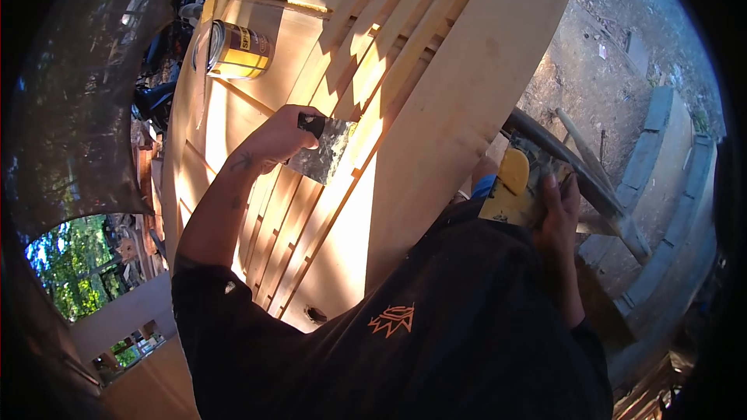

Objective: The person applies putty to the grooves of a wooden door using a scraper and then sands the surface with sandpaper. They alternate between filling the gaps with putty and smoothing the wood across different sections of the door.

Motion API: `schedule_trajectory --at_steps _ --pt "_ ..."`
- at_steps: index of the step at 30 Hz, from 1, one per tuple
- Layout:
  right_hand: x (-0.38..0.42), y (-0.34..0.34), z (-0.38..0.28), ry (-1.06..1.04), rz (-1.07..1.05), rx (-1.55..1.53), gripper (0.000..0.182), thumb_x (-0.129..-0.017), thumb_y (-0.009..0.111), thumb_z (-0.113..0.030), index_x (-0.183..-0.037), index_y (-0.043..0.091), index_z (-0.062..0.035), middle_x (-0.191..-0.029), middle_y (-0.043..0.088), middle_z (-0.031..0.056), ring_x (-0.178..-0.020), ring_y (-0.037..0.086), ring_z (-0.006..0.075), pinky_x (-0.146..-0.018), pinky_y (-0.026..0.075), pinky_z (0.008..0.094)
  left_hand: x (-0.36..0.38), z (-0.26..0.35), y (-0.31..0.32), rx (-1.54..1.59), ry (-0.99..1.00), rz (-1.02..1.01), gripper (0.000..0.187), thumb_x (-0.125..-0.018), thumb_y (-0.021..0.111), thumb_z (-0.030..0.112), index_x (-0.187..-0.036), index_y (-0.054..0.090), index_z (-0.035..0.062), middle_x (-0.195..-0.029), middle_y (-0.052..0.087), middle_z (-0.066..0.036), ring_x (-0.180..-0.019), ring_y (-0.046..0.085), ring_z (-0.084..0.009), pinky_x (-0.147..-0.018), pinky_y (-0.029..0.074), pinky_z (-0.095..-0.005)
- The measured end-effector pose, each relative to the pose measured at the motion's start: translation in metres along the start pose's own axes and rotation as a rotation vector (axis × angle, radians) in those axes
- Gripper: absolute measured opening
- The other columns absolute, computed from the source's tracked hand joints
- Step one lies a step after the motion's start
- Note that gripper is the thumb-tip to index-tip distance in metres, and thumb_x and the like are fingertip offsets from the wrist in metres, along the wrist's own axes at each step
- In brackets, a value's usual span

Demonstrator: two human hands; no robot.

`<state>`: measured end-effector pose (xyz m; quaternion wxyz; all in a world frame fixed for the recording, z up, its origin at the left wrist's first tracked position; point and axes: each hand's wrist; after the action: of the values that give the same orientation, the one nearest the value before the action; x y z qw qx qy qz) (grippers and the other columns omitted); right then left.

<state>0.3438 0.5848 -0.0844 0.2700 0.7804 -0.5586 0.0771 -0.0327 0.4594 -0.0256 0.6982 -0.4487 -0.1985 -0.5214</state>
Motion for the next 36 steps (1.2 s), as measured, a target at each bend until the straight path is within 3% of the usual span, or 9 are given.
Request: schedule_trajectory --at_steps 5,13,16,19,24,26,30,34,36 --pt "-0.017 -0.004 -0.003 0.025 -0.019 0.010 0.033 -0.094 0.050 -0.017 -0.122 0.043 0.0001 -0.106 0.057 0.0097 -0.096 0.056 0.0143 -0.087 0.046 0.0285 -0.005 0.029 0.004 -0.014 -0.082 -0.039 0.039 -0.067 0.057 -0.006 -0.105 0.060 -0.0034 -0.081 0.059 -0.006 -0.069 0.056 -0.0124 -0.058 0.046 -0.0250" --pt "-0.030 -0.001 -0.014 0.094 0.067 0.068 0.037 -0.094 0.052 -0.024 -0.122 0.045 -0.0002 -0.106 0.057 0.0098 -0.099 0.055 0.0152 -0.088 0.044 0.0286 -0.017 0.055 0.010 0.141 -0.005 -0.043 0.032 -0.067 0.056 -0.004 -0.098 0.061 -0.0037 -0.079 0.060 -0.006 -0.066 0.058 -0.0130 -0.061 0.050 -0.0268" --pt "-0.032 0.001 -0.020 -0.008 0.153 0.531 0.038 -0.094 0.052 -0.024 -0.122 0.045 -0.0004 -0.107 0.057 0.0096 -0.099 0.055 0.0153 -0.087 0.044 0.0281 -0.015 0.070 0.022 0.297 0.115 -0.048 0.034 -0.070 0.055 -0.006 -0.103 0.060 -0.0042 -0.082 0.062 -0.006 -0.071 0.062 -0.0140 -0.067 0.052 -0.0283" --pt "-0.034 0.014 -0.028 0.066 0.047 -0.179 0.031 -0.095 0.051 -0.019 -0.118 0.045 0.0006 -0.105 0.059 0.0120 -0.094 0.059 0.0158 -0.084 0.050 0.0297 0.021 0.095 0.059 0.340 0.463 -0.059 0.039 -0.075 0.051 -0.011 -0.113 0.058 -0.0041 -0.100 0.062 -0.011 -0.094 0.062 -0.0184 -0.089 0.049 -0.0307" --pt "-0.027 0.033 -0.051 0.103 -0.110 -0.368 0.023 -0.095 0.047 -0.014 -0.112 0.045 0.0014 -0.098 0.062 0.0113 -0.084 0.064 0.0157 -0.075 0.056 0.0297 0.065 0.090 0.127 -0.288 1.390 0.353 0.042 -0.076 0.056 -0.010 -0.115 0.060 0.0036 -0.116 0.054 -0.015 -0.114 0.052 -0.0329 -0.099 0.043 -0.0426" --pt "-0.020 0.038 -0.055 0.127 -0.189 -0.396 0.024 -0.096 0.048 -0.014 -0.113 0.045 0.0013 -0.099 0.061 0.0116 -0.086 0.064 0.0160 -0.077 0.055 0.0303 0.073 0.080 0.145 -0.407 1.533 0.457 0.037 -0.076 0.062 -0.004 -0.112 0.060 0.0047 -0.119 0.051 -0.013 -0.116 0.050 -0.0355 -0.099 0.042 -0.0483" --pt "-0.001 0.042 -0.056 0.082 -0.174 -0.338 0.026 -0.095 0.048 -0.015 -0.116 0.044 0.0006 -0.102 0.061 0.0114 -0.091 0.063 0.0162 -0.079 0.054 0.0314 0.047 0.034 0.166 -0.405 1.537 0.547 0.037 -0.076 0.065 0.001 -0.113 0.059 0.0073 -0.120 0.050 -0.012 -0.116 0.050 -0.0350 -0.100 0.040 -0.0505" --pt "0.018 0.038 -0.049 0.042 -0.190 -0.298 0.027 -0.095 0.050 -0.015 -0.117 0.045 -0.0010 -0.103 0.060 0.0095 -0.092 0.060 0.0146 -0.081 0.051 0.0309 0.053 0.002 0.144 -0.690 1.276 0.470 0.050 -0.069 0.058 -0.009 -0.117 0.059 0.0073 -0.123 0.052 -0.015 -0.116 0.050 -0.0354 -0.100 0.040 -0.0506" --pt "0.024 0.041 -0.045 -0.067 -0.174 -0.241 0.026 -0.094 0.051 -0.016 -0.115 0.046 -0.0018 -0.100 0.059 0.0074 -0.091 0.058 0.0126 -0.082 0.049 0.0291 0.071 0.007 0.134 -0.487 1.269 0.513 0.052 -0.067 0.055 -0.012 -0.115 0.060 0.0073 -0.119 0.056 -0.014 -0.114 0.052 -0.0354 -0.099 0.041 -0.0479"
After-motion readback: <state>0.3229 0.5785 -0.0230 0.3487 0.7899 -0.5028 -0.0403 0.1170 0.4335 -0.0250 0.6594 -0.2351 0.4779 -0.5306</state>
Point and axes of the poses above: each hand's wrist, its own x-axis away from the middle knuckle, its own y-axis out of the palm, z = x × y
